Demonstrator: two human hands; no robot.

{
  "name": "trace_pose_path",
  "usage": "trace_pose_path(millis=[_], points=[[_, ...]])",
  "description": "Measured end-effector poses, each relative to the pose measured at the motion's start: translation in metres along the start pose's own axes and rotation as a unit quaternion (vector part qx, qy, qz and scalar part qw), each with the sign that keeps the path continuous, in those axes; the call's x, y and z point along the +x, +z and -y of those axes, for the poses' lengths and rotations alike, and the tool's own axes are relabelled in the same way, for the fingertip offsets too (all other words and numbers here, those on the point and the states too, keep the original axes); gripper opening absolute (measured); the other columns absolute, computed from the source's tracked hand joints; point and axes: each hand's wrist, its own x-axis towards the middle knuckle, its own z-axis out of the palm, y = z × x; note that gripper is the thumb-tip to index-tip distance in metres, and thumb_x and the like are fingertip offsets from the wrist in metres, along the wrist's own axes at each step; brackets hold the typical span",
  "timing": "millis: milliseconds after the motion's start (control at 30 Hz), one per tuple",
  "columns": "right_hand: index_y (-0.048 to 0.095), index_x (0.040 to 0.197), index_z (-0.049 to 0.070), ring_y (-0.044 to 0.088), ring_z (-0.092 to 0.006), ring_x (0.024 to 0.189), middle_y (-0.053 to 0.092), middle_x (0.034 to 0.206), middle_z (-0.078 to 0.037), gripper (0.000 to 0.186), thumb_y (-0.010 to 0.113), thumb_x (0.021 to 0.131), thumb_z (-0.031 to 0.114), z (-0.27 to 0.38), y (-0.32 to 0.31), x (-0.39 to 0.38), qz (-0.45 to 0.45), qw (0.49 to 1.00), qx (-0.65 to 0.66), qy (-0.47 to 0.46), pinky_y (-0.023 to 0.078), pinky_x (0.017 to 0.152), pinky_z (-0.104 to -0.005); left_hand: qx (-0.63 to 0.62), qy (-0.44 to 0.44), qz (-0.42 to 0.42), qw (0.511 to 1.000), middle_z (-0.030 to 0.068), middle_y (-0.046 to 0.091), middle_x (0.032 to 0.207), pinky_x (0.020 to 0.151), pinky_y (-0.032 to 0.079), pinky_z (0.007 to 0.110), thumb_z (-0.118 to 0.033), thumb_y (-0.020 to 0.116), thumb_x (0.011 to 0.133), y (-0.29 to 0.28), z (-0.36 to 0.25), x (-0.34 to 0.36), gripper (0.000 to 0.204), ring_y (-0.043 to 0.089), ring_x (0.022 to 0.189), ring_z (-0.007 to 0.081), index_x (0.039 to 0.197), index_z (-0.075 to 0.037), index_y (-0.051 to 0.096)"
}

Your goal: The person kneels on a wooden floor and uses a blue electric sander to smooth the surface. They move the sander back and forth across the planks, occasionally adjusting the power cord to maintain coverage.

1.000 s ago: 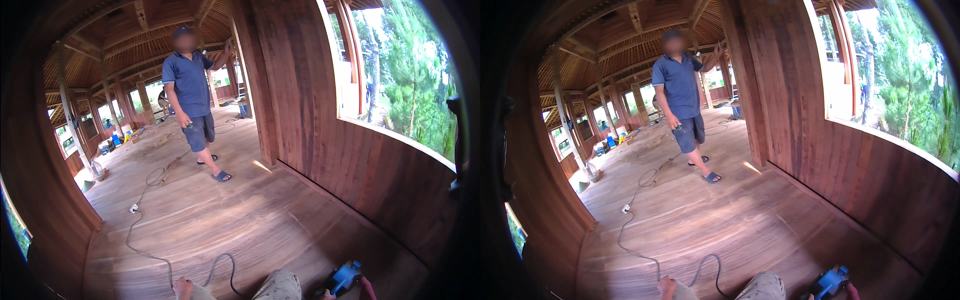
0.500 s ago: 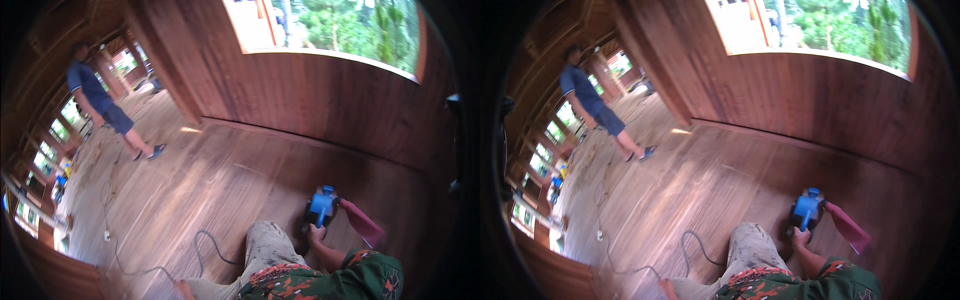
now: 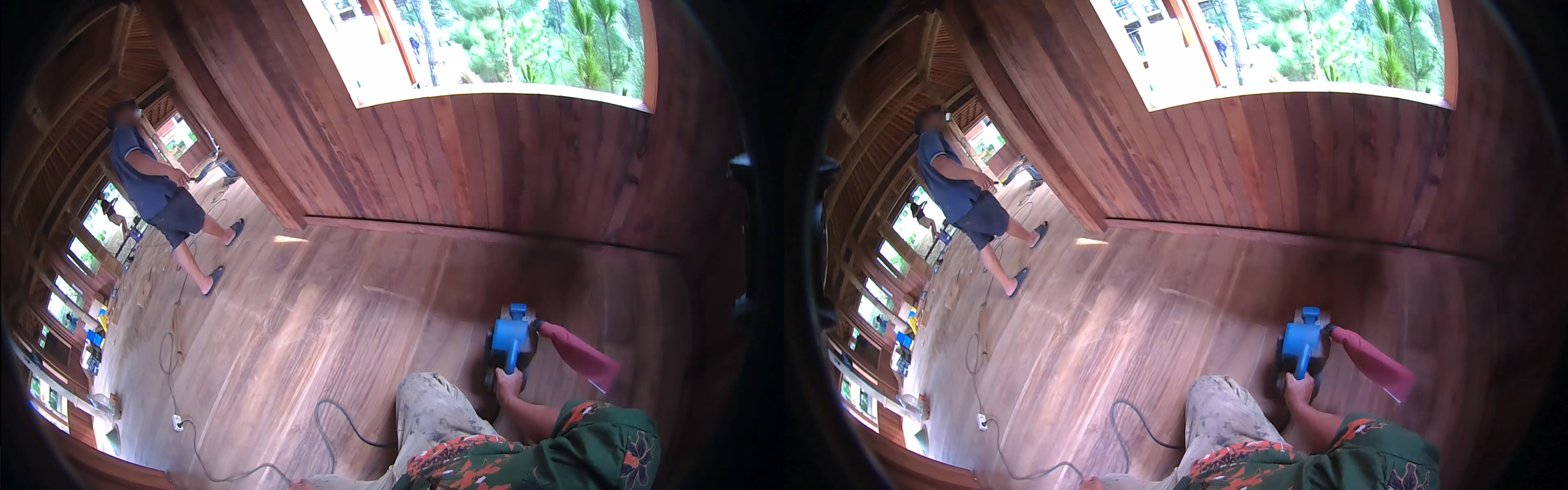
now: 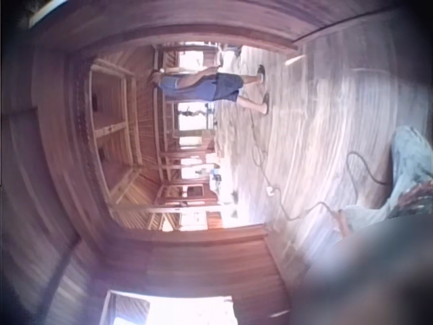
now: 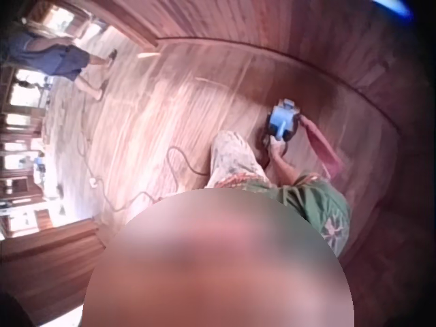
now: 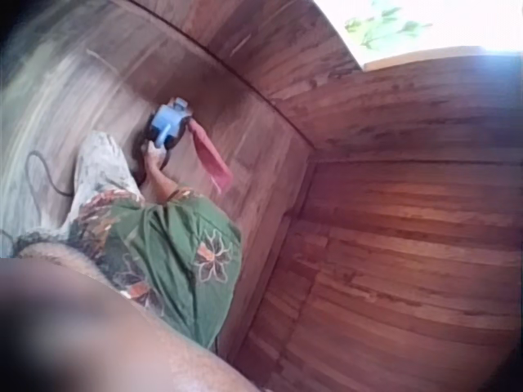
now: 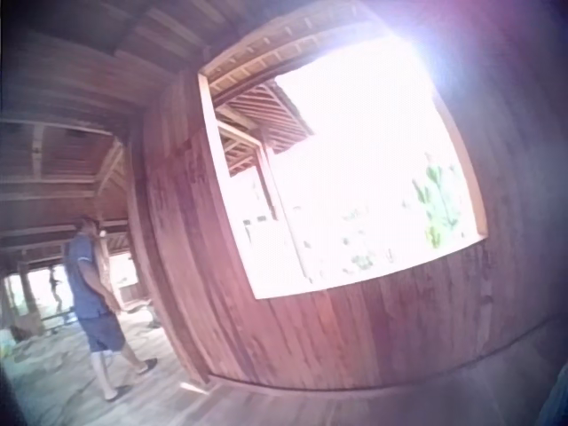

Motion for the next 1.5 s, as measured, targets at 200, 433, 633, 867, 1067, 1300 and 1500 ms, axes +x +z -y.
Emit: trace_pose_path(millis=[200, 433, 633, 867, 1067, 1300, 1500], points=[[0.059, 0.077, 0.003, 0.056, -0.0186, 0.042, 0.055, 0.055, -0.005, 0.018, 0.068, 0.084, 0.018, 0.01, 0.001, -0.003, -0.003, 1.0, -0.007, -0.007, 0.044, 0.041, -0.0378, -0.031, 0.069, -0.024, 0.997, 0.0218, 0.072, 0.091, 0.081, 0.053, 0.05, -0.019, 0.065, 0.077, 0.017, 0.03, 0.019, 0.024, 0.069, 0.088, 0.0395, 0.09, 0.0, 0.072], [0.06, 0.082, 0.004, 0.059, -0.0189, 0.046, 0.057, 0.058, -0.006, 0.015, 0.067, 0.085, 0.017, 0.026, -0.004, -0.011, 0.02, 0.999, 0.026, 0.034, 0.047, 0.044, -0.036, -0.012, 0.119, -0.021, 0.993, 0.0207, 0.073, 0.09, 0.08, 0.053, 0.048, -0.019, 0.065, 0.077, 0.018, 0.013, 0.017, 0.023, 0.07, 0.088, 0.0387, 0.089, 0.0, 0.071], [0.062, 0.086, 0.004, 0.061, -0.0198, 0.048, 0.061, 0.063, -0.008, 0.016, 0.069, 0.086, 0.019, 0.038, -0.01, -0.013, 0.064, 0.995, 0.048, 0.066, 0.05, 0.047, -0.0362, -0.005, 0.172, 0.038, 0.984, 0.0192, 0.073, 0.09, 0.079, 0.053, 0.048, -0.019, 0.065, 0.078, -0.016, -0.069, -0.018, 0.022, 0.07, 0.088, 0.038, 0.089, -0.002, 0.071], [0.067, 0.098, 0.001, 0.066, -0.0193, 0.077, 0.069, 0.083, -0.011, 0.034, 0.078, 0.084, 0.03, 0.014, -0.021, 0.009, 0.149, 0.987, -0.061, 0.01, 0.053, 0.07, -0.0393, -0.254, 0.197, 0.329, 0.888, 0.0099, 0.066, 0.073, 0.053, 0.051, 0.037, -0.021, 0.062, 0.094, 0.037, -0.199, -0.01, 0.018, 0.066, 0.065, 0.0225, 0.086, -0.005, 0.065], [0.068, 0.11, 0.0, 0.07, -0.0221, 0.081, 0.072, 0.089, -0.011, 0.065, 0.079, 0.082, 0.058, 0.066, -0.05, 0.027, 0.381, 0.878, -0.124, 0.261, 0.056, 0.074, -0.0369, -0.266, 0.032, 0.576, 0.772, 0.0226, 0.034, 0.152, 0.099, 0.048, 0.053, -0.037, 0.073, 0.088, 0.145, -0.314, -0.029, 0.08, 0.036, 0.139, 0.0369, 0.151, -0.01, 0.031], [0.065, 0.101, 0.006, 0.067, -0.0172, 0.074, 0.068, 0.082, -0.006, 0.041, 0.079, 0.087, 0.042, 0.058, -0.028, 0.001, 0.276, 0.947, 0.034, 0.164, 0.053, 0.064, -0.0333, -0.013, 0.106, 0.647, 0.755, 0.0286, 0.003, 0.164, 0.118, 0.02, 0.062, -0.061, 0.086, 0.069, 0.317, -0.302, -0.115, 0.133, 0.011, 0.15, 0.0464, 0.16, -0.007, 0.005], [0.057, 0.073, 0.012, 0.051, -0.0113, 0.05, 0.052, 0.06, 0.002, 0.033, 0.08, 0.088, 0.03, 0.029, 0.006, -0.019, -0.006, 0.995, 0.046, 0.089, 0.043, 0.049, -0.0299, 0.033, 0.179, 0.618, 0.765, 0.0335, 0.029, 0.158, 0.12, 0.03, 0.046, -0.071, 0.082, 0.067, 0.327, -0.312, -0.134, 0.129, 0.034, 0.146, 0.0433, 0.156, 0.005, 0.027]])
